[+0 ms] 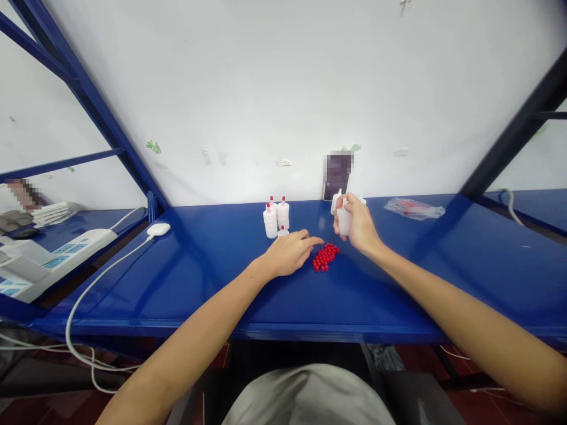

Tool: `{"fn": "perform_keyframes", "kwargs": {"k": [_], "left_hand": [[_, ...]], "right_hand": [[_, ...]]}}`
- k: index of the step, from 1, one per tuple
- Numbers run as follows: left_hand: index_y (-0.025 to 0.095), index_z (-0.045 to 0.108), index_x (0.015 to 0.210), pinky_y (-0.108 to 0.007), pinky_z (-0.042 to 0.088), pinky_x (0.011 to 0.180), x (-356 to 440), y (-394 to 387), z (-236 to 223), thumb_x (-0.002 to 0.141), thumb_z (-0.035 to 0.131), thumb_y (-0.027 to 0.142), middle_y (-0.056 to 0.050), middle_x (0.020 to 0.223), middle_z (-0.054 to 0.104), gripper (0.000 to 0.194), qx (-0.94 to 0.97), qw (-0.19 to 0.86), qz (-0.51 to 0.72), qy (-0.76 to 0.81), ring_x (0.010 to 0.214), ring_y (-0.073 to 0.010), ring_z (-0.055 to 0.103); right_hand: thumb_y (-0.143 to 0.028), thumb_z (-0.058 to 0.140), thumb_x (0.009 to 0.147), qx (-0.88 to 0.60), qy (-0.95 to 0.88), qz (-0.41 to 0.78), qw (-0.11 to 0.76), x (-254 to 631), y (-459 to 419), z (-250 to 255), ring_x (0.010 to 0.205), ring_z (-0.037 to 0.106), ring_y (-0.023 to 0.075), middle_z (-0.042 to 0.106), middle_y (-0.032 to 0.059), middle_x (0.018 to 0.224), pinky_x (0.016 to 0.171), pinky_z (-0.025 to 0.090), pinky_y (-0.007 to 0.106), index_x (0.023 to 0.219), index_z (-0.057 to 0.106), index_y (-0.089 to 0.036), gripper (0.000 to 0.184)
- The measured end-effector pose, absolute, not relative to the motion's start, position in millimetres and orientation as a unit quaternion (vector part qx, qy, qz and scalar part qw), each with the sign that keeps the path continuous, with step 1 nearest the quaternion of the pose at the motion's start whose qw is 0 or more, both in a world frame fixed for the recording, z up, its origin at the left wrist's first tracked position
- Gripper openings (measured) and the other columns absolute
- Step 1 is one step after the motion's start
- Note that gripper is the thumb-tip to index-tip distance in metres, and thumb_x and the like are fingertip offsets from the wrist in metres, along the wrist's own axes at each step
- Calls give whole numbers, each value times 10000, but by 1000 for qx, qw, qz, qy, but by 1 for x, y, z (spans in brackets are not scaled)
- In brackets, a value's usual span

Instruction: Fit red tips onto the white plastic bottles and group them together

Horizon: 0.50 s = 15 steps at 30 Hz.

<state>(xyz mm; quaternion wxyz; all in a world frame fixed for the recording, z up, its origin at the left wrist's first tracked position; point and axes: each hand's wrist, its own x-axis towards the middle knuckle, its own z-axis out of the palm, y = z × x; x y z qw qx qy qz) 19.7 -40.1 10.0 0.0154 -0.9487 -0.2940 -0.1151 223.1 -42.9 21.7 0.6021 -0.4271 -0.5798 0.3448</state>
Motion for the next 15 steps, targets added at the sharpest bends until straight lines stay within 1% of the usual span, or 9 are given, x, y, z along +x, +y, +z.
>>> {"fn": "perform_keyframes", "kwargs": {"k": [3, 5, 7, 10, 15], "left_hand": [[325, 437, 1438, -262, 475, 685, 24, -38, 12, 1010, 305, 240, -50, 1007, 557, 456, -956, 15, -79, -281, 809, -164, 609], [351, 414, 1456, -260, 465, 666, 26, -36, 13, 1006, 303, 227, -48, 997, 540, 480, -960, 21, -64, -273, 792, -164, 602], [353, 439, 1443, -262, 460, 664, 27, -35, 13, 1005, 308, 225, -49, 995, 537, 475, -961, 25, -65, -267, 792, -168, 603], [314, 498, 1400, -263, 464, 681, 27, -35, 11, 1006, 325, 240, -53, 998, 552, 437, -958, 17, -86, -271, 799, -167, 610], [274, 544, 1351, -269, 485, 731, 26, -32, 7, 1006, 354, 261, -60, 1019, 585, 395, -951, -8, -115, -286, 841, -171, 626]], "right_hand": [[-253, 405, 833, -418, -589, 339, 603, 223, -42, 22, 443, 498, 102, 511, -55, 655, 421, 376, 231, 853, 464, -243, 63], [-260, 432, 832, -422, -599, 329, 596, 222, -42, 21, 481, 507, 104, 531, -49, 690, 458, 392, 239, 868, 474, -241, 59], [-297, 456, 845, -435, -606, 317, 586, 221, -42, 20, 531, 524, 118, 555, -35, 711, 478, 389, 244, 895, 492, -238, 86], [-347, 476, 853, -446, -611, 304, 579, 220, -42, 18, 605, 543, 143, 585, -15, 723, 518, 393, 255, 925, 515, -228, 144], [-352, 492, 842, -447, -625, 306, 562, 219, -42, 17, 654, 549, 163, 597, -7, 714, 582, 402, 278, 925, 530, -219, 161]]}}
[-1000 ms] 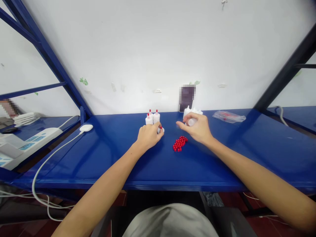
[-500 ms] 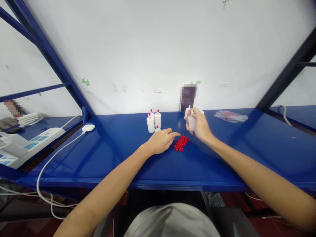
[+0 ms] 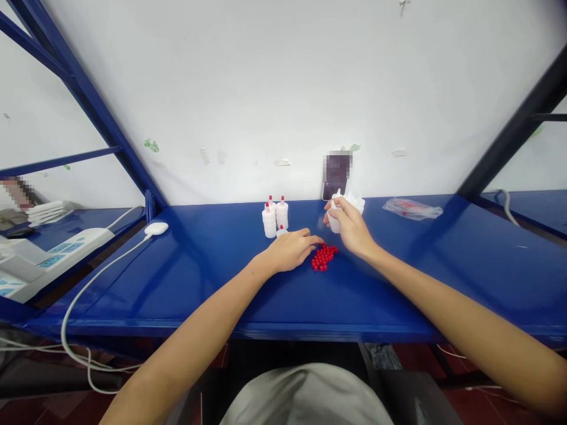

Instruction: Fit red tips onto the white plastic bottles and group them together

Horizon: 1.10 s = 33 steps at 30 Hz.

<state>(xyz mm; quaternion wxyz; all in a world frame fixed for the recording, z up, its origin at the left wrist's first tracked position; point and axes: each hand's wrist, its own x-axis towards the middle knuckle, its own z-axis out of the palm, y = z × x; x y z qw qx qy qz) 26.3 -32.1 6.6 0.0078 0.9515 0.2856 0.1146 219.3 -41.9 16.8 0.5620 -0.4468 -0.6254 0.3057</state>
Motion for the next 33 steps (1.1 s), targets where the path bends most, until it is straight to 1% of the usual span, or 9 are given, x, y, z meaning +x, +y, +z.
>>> {"fn": "perform_keyframes", "kwargs": {"k": [5, 9, 12, 15, 20, 23, 27, 30, 33], "left_hand": [[192, 628, 1202, -313, 497, 838, 26, -26, 3, 970, 411, 197, -76, 1031, 619, 318, 943, 44, 155, 292, 917, -194, 625], [149, 677, 1032, -317, 498, 823, 25, -20, -1, 923, 468, 140, -76, 963, 629, 236, 919, 81, 197, 331, 855, -183, 619], [136, 684, 930, -308, 496, 811, 24, -19, -1, 896, 545, 146, -69, 917, 635, 143, 896, 111, 239, 358, 824, -172, 614], [148, 674, 946, -289, 493, 778, 24, -25, 3, 917, 577, 216, -51, 885, 657, 121, 873, 129, 322, 342, 746, -142, 590], [171, 660, 1002, -242, 480, 679, 28, -40, 11, 949, 568, 334, -33, 868, 689, 194, 829, 159, 455, 283, 630, -96, 541], [170, 657, 1005, -227, 464, 625, 29, -44, 11, 949, 565, 329, -34, 856, 691, 192, 830, 170, 459, 266, 604, -88, 532], [153, 649, 993, -217, 435, 583, 27, -44, 9, 945, 553, 295, -29, 812, 665, 179, 847, 153, 444, 250, 555, -72, 488], [142, 646, 986, -215, 420, 588, 27, -44, 8, 931, 541, 246, -16, 764, 625, 158, 863, 139, 425, 233, 564, -72, 479], [150, 638, 1012, -203, 410, 577, 28, -46, 7, 916, 548, 249, 21, 680, 582, 164, 864, 186, 404, 235, 546, -69, 469]], "right_hand": [[-343, 481, 849, -456, -655, 295, 526, 217, -45, 15, 679, 560, 174, 595, -3, 724, 637, 418, 299, 922, 533, -217, 154], [-301, 438, 854, -464, -694, 272, 478, 217, -47, 15, 683, 567, 180, 586, -8, 727, 674, 423, 314, 947, 539, -217, 161], [-253, 390, 846, -470, -729, 231, 441, 219, -48, 16, 698, 550, 182, 569, -1, 722, 675, 403, 311, 878, 569, -208, 187], [-240, 387, 829, -477, -758, 195, 400, 220, -51, 19, 696, 533, 184, 561, 3, 696, 676, 382, 311, 771, 562, -201, 188], [-349, 393, 898, -435, -803, 183, 364, 218, -59, 22, 625, 474, 164, 508, -10, 635, 628, 346, 299, 691, 476, -206, 265], [-437, 364, 936, -391, -816, 195, 377, 217, -62, 23, 604, 451, 152, 483, -10, 634, 608, 331, 294, 664, 445, -206, 365], [-533, 342, 957, -405, -823, 169, 360, 217, -63, 23, 568, 412, 137, 455, -15, 595, 580, 292, 284, 637, 467, -199, 480], [-524, 373, 949, -417, -834, 157, 326, 217, -65, 24, 540, 384, 126, 408, -29, 555, 557, 253, 278, 648, 536, -187, 480], [-463, 396, 940, -412, -833, 169, 328, 216, -66, 25, 519, 357, 116, 366, -36, 535, 544, 235, 278, 625, 529, -184, 442]]}}
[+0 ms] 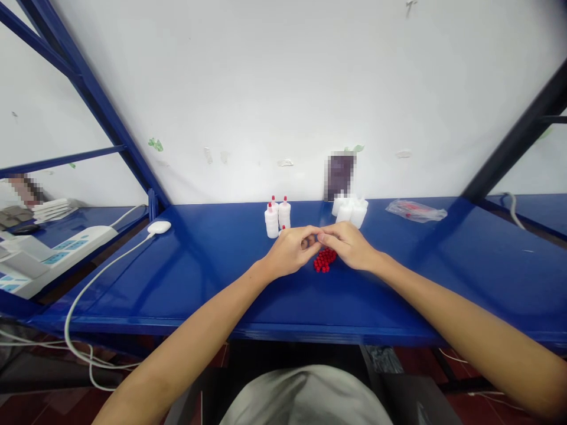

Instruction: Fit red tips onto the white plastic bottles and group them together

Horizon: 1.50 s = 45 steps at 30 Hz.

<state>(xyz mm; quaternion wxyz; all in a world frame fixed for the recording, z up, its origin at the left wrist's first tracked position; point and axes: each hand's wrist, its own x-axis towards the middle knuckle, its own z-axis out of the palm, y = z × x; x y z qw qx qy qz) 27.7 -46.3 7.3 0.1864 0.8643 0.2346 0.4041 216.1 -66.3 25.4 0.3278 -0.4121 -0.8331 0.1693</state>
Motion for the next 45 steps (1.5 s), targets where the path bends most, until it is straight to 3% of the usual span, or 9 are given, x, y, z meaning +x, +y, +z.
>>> {"fn": "perform_keyframes", "kwargs": {"k": [7, 13, 22, 28, 31, 33, 35, 39, 45], "left_hand": [[174, 588, 1026, -210, 429, 614, 30, -54, 12, 914, 501, 217, 51, 613, 562, 148, 853, 246, 392, 241, 542, -79, 517], [202, 517, 1028, -195, 387, 504, 22, -49, 25, 955, 466, 356, 76, 520, 542, 178, 775, 293, 436, 351, 428, -89, 491], [217, 609, 1087, -288, 455, 662, -4, -30, 29, 927, 468, 294, -45, 734, 685, 227, 783, 37, 280, 555, 682, -203, 651], [185, 606, 1163, -340, 477, 696, -1, -32, 24, 955, 418, 303, -114, 817, 695, 304, 789, -40, 187, 584, 784, -277, 683], [198, 573, 1243, -325, 466, 686, 1, -33, 25, 951, 452, 320, -83, 783, 685, 339, 784, -43, 232, 574, 736, -251, 672], [193, 609, 1170, -291, 440, 660, 3, -35, 26, 945, 475, 344, -46, 729, 666, 303, 793, -30, 288, 536, 660, -198, 633], [172, 660, 928, -268, 404, 630, 6, -37, 26, 938, 480, 354, -28, 687, 636, 256, 822, -10, 325, 468, 610, -152, 573], [157, 510, 539, -280, 372, 662, 13, -41, 22, 910, 494, 288, -16, 612, 560, 393, 874, 20, 322, 364, 609, -125, 503], [158, 573, 671, -266, 311, 564, 16, -41, 17, 999, 381, 349, 21, 537, 509, 426, 876, 138, 287, 364, 509, -109, 453]], "right_hand": [[-474, 388, 943, -405, -824, 187, 350, 212, -68, 26, 515, 358, 119, 374, -39, 538, 537, 254, 278, 638, 506, -191, 432], [-534, 366, 967, -463, -795, 150, 362, 216, -64, 28, 587, 513, 160, 561, -26, 633, 604, 342, 282, 1030, 594, -213, 398], [-287, 542, 824, -554, -813, 35, 175, 240, -48, 29, 645, 553, 197, 665, 37, 723, 565, 296, 286, 894, 676, -241, 158], [-410, 537, 876, -568, -815, 48, 105, 246, -48, 32, 727, 612, 221, 702, 68, 819, 574, 324, 286, 843, 703, -230, 247], [-462, 507, 897, -572, -813, 74, 82, 242, -49, 33, 722, 621, 205, 706, 64, 836, 587, 347, 280, 850, 707, -219, 318], [-449, 502, 900, -572, -811, 91, 75, 240, -48, 33, 720, 623, 193, 708, 53, 834, 602, 363, 275, 844, 704, -214, 315], [-430, 510, 895, -569, -812, 104, 78, 239, -45, 31, 735, 628, 191, 711, 49, 834, 622, 382, 272, 845, 705, -205, 303], [-410, 507, 897, -564, -812, 121, 86, 241, -38, 27, 772, 643, 196, 725, 54, 861, 661, 411, 274, 864, 717, -190, 306], [-425, 505, 907, -596, -798, 51, 68, 241, -40, 25, 839, 662, 225, 735, 62, 960, 657, 416, 287, 944, 727, -226, 301]]}}
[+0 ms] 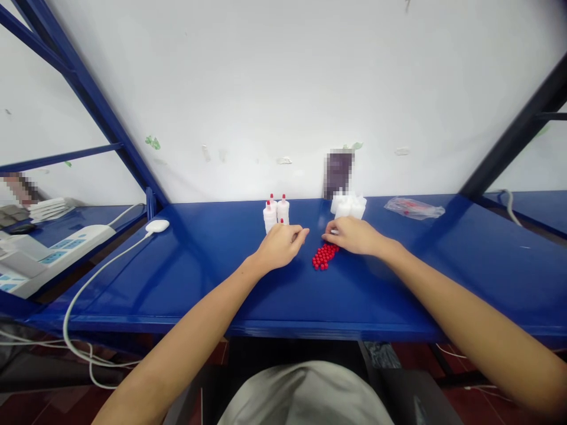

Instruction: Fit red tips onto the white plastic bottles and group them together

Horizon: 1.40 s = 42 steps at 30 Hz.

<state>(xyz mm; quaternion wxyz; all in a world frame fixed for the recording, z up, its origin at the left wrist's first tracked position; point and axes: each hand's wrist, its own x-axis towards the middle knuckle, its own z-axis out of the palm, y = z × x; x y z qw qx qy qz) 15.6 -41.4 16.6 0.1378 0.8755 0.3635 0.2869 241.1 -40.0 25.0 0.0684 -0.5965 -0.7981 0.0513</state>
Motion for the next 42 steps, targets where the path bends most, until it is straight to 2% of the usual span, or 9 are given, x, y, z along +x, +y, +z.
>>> {"fn": "perform_keyframes", "kwargs": {"k": [6, 13, 15, 19, 22, 26, 33, 37, 42], "left_hand": [[166, 603, 887, -254, 330, 585, 14, -40, 16, 983, 425, 273, 1, 700, 603, 229, 889, 100, 282, 345, 589, -120, 510], [181, 626, 1025, -256, 384, 603, 13, -37, 10, 970, 461, 258, -21, 825, 658, 190, 887, 65, 292, 351, 653, -129, 559], [187, 619, 1124, -257, 421, 630, 14, -36, 8, 968, 490, 274, -26, 865, 664, 220, 882, 59, 320, 341, 675, -128, 570], [182, 616, 1204, -256, 485, 671, 17, -37, 8, 937, 591, 348, -36, 922, 682, 315, 869, 45, 399, 290, 673, -110, 573], [172, 670, 1106, -250, 514, 689, 19, -39, 10, 932, 610, 336, -49, 934, 712, 247, 854, 28, 459, 244, 707, -108, 610], [170, 693, 1073, -259, 544, 742, 21, -39, 10, 925, 622, 280, -73, 972, 724, 198, 834, -10, 515, 200, 823, -132, 662], [168, 709, 974, -269, 546, 782, 21, -42, 13, 916, 630, 249, -60, 908, 714, 127, 816, -20, 542, 199, 821, -131, 664], [171, 693, 966, -295, 552, 811, 24, -47, 13, 946, 576, 265, -75, 937, 725, 152, 849, 21, 492, 192, 865, -149, 673], [159, 678, 936, -294, 556, 755, 27, -50, 9, 958, 540, 282, -83, 907, 728, 186, 863, 65, 465, 188, 818, -154, 673]], "right_hand": [[-460, 514, 910, -589, -803, 19, 84, 239, -44, 26, 884, 664, 241, 739, 55, 985, 671, 431, 297, 957, 745, -247, 318], [-338, 564, 878, -598, -792, 18, 123, 240, -42, 24, 833, 656, 241, 739, 75, 892, 653, 423, 306, 934, 763, -218, 239], [-351, 582, 872, -579, -782, 93, 209, 236, -43, 27, 741, 634, 206, 718, 68, 799, 634, 422, 300, 901, 757, -193, 237], [-457, 661, 826, -487, -683, 383, 386, 224, -49, 32, 485, 486, 110, 582, -8, 566, 480, 344, 253, 829, 707, -164, 296], [-466, 737, 770, -409, -610, 520, 437, 215, -54, 32, 425, 409, 76, 498, -47, 499, 427, 256, 236, 731, 642, -165, 318], [-465, 786, 731, -357, -575, 580, 453, 208, -58, 29, 417, 381, 61, 449, -74, 492, 428, 255, 231, 734, 619, -169, 340], [-649, 463, 913, -384, -666, 462, 443, 205, -61, 26, 417, 421, 98, 445, -49, 473, 479, 327, 263, 679, 500, -198, 510], [-581, 401, 953, -428, -757, 263, 418, 208, -70, 28, 514, 452, 130, 519, -50, 591, 558, 361, 271, 949, 469, -221, 366], [-468, 373, 946, -422, -823, 139, 354, 213, -75, 31, 559, 488, 163, 555, -43, 649, 624, 350, 299, 1035, 407, -226, 259]]}}
